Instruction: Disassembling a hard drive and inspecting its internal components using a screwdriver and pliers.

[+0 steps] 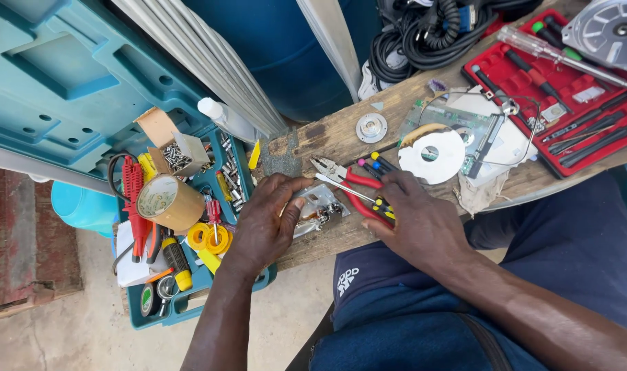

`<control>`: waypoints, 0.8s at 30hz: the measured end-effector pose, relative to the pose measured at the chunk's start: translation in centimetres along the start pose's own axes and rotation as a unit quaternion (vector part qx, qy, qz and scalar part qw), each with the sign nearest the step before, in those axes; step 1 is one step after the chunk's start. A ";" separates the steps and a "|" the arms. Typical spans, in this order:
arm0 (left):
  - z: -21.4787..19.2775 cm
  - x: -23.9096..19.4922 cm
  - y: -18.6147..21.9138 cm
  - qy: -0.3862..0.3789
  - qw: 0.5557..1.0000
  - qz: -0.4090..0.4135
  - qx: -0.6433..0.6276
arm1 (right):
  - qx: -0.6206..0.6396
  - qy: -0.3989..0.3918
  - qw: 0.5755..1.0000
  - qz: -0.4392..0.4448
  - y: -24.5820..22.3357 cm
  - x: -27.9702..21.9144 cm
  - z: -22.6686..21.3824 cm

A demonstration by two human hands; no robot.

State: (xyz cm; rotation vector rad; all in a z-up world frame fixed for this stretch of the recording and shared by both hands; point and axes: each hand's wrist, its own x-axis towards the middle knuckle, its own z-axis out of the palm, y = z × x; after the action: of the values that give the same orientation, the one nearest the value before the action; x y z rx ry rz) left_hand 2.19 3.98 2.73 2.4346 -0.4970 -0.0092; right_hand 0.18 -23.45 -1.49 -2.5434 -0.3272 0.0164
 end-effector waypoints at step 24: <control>0.8 0.5 0.9 0.014 0.998 0.007 0.068 | -0.046 -0.077 0.971 0.222 7.3 1.6 -3.8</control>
State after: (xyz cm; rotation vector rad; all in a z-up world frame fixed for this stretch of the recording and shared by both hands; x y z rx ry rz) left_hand 2.22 2.62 2.68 2.5602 -0.5162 0.0652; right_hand 3.75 -30.97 -2.15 -2.6603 0.1942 0.3787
